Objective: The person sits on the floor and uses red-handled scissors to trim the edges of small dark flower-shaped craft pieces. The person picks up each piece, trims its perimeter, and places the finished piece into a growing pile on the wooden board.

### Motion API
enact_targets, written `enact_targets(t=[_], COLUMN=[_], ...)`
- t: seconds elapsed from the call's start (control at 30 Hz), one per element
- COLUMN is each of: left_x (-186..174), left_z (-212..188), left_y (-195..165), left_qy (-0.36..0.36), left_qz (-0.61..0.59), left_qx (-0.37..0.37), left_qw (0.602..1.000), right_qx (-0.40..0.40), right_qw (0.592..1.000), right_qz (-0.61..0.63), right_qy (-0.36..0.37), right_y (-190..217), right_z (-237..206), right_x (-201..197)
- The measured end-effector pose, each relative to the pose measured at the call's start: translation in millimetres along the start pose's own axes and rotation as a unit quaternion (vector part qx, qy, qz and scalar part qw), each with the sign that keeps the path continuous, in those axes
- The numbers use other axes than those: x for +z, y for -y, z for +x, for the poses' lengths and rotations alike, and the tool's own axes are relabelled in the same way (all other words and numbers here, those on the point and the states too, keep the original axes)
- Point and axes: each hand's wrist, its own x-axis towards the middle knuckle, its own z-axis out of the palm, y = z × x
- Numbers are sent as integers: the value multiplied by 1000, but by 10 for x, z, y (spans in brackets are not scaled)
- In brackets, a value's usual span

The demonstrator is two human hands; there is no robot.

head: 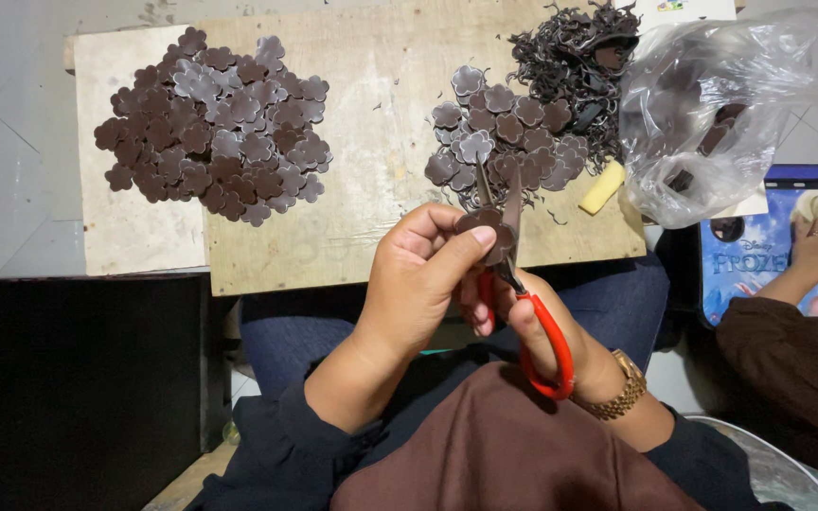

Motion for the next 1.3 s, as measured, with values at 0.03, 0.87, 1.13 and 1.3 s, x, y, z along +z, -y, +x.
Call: enact_targets(t=[0.03,0.87,1.13,1.3], left_x=[8,-66,-24,22], left_z=[-7,48,48,45], left_y=[5,97,-3,-11], left_qy=[-6,-24,-25,-45], left_qz=[-6,-8,4,-14], left_qx=[-2,18,7,-14], left_qw=[1000,1000,1000,999], right_qx=[-3,42,7,9], right_qw=[1000,993,1000,997], right_qz=[3,106,17,66], right_qy=[-4,-20,-9,-37], right_y=[-12,-132,-63,-133], right_z=[-4,-4,53,56], right_x=[8,34,41,95])
